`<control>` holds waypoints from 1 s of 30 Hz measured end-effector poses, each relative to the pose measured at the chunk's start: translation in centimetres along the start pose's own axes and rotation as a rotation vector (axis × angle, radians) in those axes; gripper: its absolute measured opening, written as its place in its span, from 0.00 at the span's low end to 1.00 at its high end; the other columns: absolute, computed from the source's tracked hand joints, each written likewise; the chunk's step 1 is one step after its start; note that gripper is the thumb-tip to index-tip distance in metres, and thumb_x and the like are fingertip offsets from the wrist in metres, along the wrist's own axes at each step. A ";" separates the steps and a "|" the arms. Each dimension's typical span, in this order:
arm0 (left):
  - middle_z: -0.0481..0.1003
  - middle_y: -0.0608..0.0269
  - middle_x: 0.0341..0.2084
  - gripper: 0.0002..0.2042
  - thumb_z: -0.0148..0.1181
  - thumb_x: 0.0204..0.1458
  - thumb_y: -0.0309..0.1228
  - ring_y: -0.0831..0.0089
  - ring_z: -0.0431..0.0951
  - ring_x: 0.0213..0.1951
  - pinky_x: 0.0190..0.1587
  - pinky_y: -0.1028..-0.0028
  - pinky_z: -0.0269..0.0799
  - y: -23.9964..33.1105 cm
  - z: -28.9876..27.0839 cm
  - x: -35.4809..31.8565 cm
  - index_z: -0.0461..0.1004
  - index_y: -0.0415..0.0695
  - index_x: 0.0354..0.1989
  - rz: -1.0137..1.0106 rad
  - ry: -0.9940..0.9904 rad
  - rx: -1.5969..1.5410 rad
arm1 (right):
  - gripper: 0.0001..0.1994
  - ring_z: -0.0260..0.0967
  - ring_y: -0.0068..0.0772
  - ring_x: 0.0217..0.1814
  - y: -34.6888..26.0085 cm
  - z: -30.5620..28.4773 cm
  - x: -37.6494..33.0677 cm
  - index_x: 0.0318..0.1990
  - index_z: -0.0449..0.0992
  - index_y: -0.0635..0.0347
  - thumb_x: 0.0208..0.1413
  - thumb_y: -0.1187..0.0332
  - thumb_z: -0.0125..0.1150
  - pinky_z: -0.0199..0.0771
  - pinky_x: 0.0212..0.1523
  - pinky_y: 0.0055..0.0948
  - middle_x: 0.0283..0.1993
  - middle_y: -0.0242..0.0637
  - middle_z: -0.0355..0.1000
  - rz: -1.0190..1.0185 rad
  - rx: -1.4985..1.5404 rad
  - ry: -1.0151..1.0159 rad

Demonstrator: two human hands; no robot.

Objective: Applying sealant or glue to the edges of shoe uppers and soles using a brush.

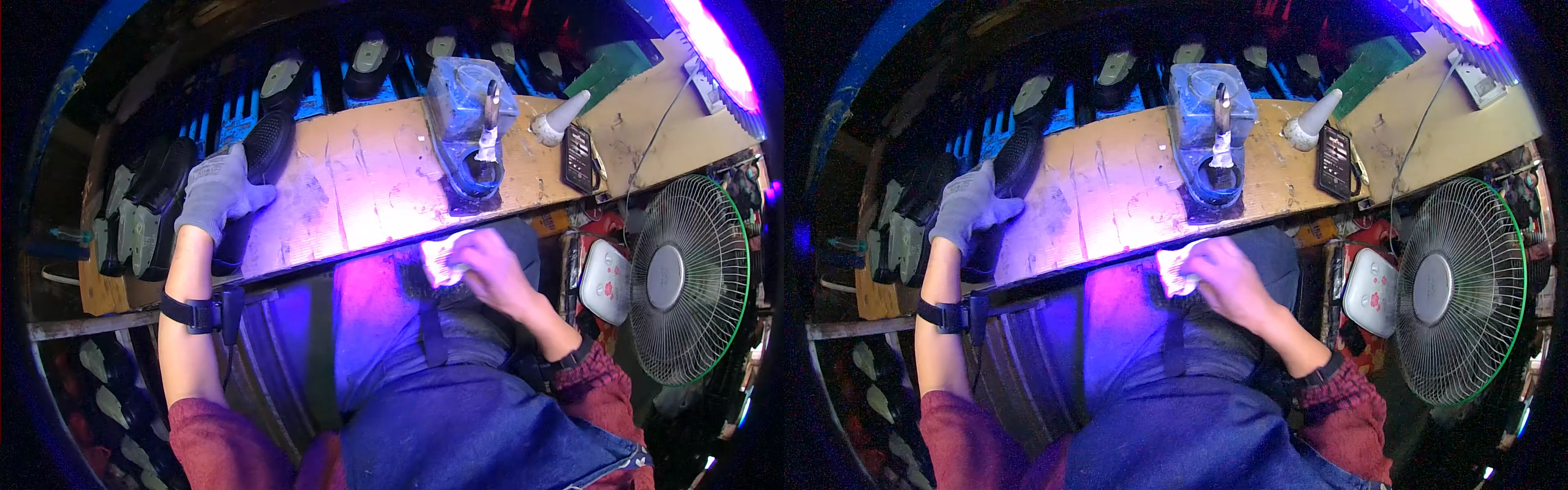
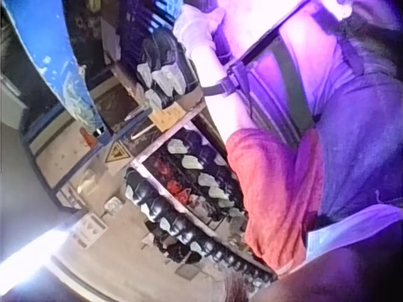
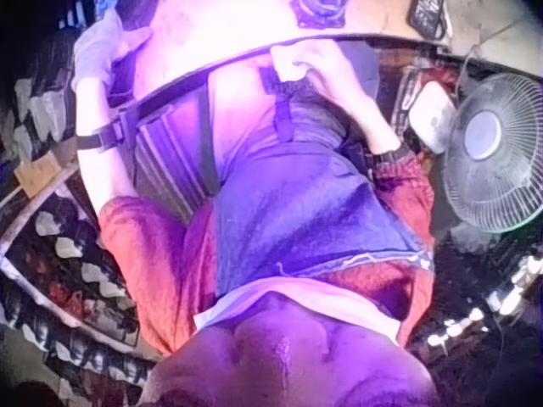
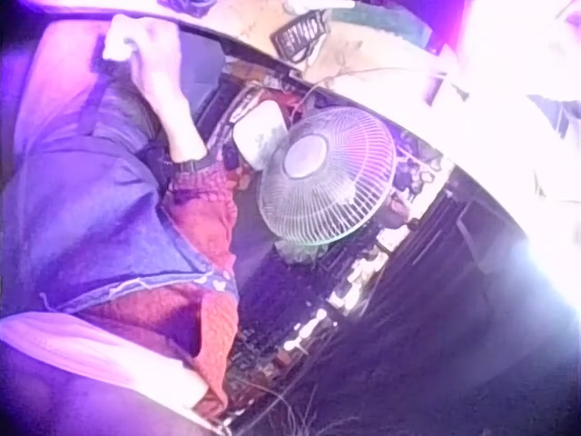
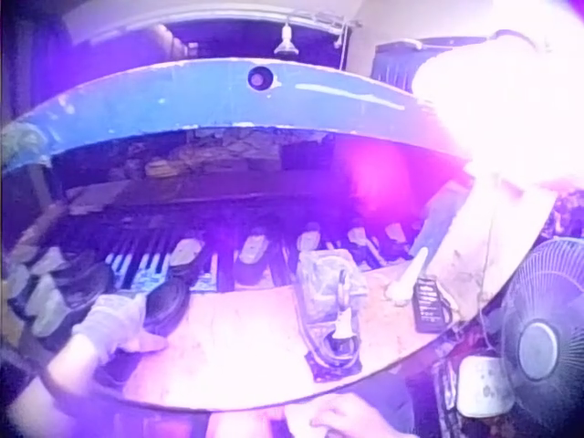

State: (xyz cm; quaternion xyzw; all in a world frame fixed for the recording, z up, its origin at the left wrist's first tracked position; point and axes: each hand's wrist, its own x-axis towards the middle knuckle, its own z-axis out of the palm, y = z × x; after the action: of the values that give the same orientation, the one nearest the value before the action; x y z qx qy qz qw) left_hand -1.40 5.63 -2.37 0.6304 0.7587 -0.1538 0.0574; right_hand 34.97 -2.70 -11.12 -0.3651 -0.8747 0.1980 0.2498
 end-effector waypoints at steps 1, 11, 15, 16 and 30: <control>0.72 0.44 0.47 0.41 0.63 0.36 0.50 0.54 0.72 0.51 0.55 0.63 0.65 0.0 -0.1 -0.1 0.60 0.36 0.56 -0.007 -0.009 0.001 | 0.14 0.65 0.44 0.43 0.2 -1.4 -0.4 0.33 0.73 0.57 0.34 0.82 0.57 0.66 0.45 0.36 0.37 0.37 0.68 -0.003 -0.027 0.115; 0.71 0.45 0.48 0.49 0.67 0.35 0.50 0.53 0.74 0.48 0.52 0.64 0.67 0.7 -0.3 -2.4 0.48 0.40 0.65 -0.019 0.072 -0.035 | 0.17 0.62 0.50 0.52 8.9 -7.3 1.5 0.45 0.72 0.60 0.43 0.75 0.53 0.61 0.55 0.38 0.45 0.46 0.68 0.182 -0.242 0.416; 0.73 0.43 0.45 0.51 0.68 0.33 0.48 0.51 0.76 0.45 0.49 0.63 0.69 2.5 -3.0 -4.7 0.46 0.44 0.66 -0.088 0.124 -0.238 | 0.12 0.68 0.47 0.42 5.0 -7.4 6.7 0.35 0.75 0.60 0.47 0.62 0.61 0.67 0.45 0.41 0.35 0.44 0.71 0.385 -0.230 0.411; 0.73 0.43 0.45 0.51 0.68 0.33 0.48 0.51 0.76 0.45 0.49 0.63 0.69 2.9 -3.1 -5.5 0.46 0.44 0.66 -0.087 0.123 -0.234 | 0.12 0.68 0.47 0.42 4.6 -6.9 7.8 0.35 0.75 0.60 0.47 0.62 0.61 0.67 0.45 0.41 0.35 0.44 0.71 0.387 -0.227 0.413; 0.56 0.41 0.60 0.38 0.61 0.47 0.32 0.44 0.59 0.60 0.60 0.56 0.57 8.5 10.1 -8.3 0.47 0.47 0.66 0.487 0.882 -0.762 | 0.12 0.71 0.40 0.25 4.8 -7.8 7.6 0.27 0.68 0.64 0.50 0.65 0.64 0.68 0.27 0.33 0.23 0.42 0.69 0.303 0.044 0.438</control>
State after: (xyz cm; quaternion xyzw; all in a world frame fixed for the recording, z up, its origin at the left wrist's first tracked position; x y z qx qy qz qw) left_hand 7.40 -3.88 -10.97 0.7245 0.5474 0.4189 -0.0069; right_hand 37.49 7.27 -5.21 -0.5207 -0.7304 0.1685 0.4086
